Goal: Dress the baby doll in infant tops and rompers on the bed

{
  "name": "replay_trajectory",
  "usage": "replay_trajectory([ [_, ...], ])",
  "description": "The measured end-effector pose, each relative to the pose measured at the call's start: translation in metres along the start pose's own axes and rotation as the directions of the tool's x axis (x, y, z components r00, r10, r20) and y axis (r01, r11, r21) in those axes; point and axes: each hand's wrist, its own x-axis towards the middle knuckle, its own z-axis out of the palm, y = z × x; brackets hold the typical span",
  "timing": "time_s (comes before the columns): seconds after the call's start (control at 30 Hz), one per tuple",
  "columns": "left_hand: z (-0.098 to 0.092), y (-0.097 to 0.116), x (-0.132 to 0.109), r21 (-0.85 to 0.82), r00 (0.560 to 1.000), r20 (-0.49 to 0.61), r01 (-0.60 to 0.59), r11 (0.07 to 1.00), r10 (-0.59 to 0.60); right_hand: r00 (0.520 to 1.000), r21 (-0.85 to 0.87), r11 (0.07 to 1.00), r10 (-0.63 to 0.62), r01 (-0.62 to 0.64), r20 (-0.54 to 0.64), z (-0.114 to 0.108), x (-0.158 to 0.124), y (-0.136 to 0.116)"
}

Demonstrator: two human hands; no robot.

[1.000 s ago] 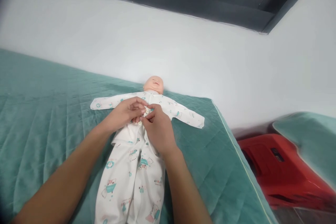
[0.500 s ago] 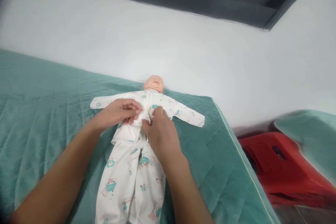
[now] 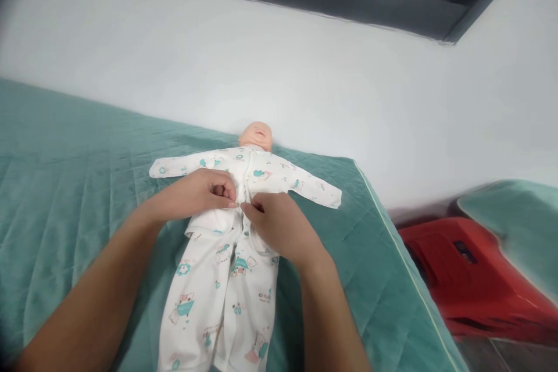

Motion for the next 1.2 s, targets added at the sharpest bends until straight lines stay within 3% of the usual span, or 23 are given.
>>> replay_trajectory([
  [0.13, -0.001, 0.001, -0.001, -0.046, 0.999, 0.022, -0.022, 0.999, 0.023, 0.997, 0.205, 0.979, -0.026, 0.012, 0.066, -0.002, 0.002, 0.003],
  [0.27, -0.002, 0.001, -0.001, -0.148, 0.997, 0.075, -0.020, 0.989, 0.032, 0.998, 0.366, 0.930, -0.051, 0.035, 0.034, 0.003, 0.003, 0.010],
  [0.43, -0.003, 0.000, -0.001, -0.218, 0.992, 0.128, 0.022, 0.976, 0.006, 0.998, 0.587, 0.807, -0.056, 0.060, -0.025, 0.013, 0.005, 0.013],
  [0.57, -0.001, -0.001, 0.000, -0.308, 0.994, 0.107, 0.004, 0.951, 0.031, 0.998, 0.709, 0.703, -0.037, 0.064, -0.053, 0.019, 0.007, 0.009],
  [0.8, 0.006, 0.003, 0.000, -0.428, 0.992, 0.108, -0.009, 0.904, 0.061, 0.999, 0.666, 0.745, -0.037, 0.027, 0.001, 0.023, 0.009, 0.009],
  [1.2, 0.006, 0.001, 0.001, -0.480, 0.992, 0.128, 0.073, 0.874, -0.012, 0.999, 0.597, 0.802, -0.040, 0.017, 0.026, 0.024, 0.012, 0.011],
])
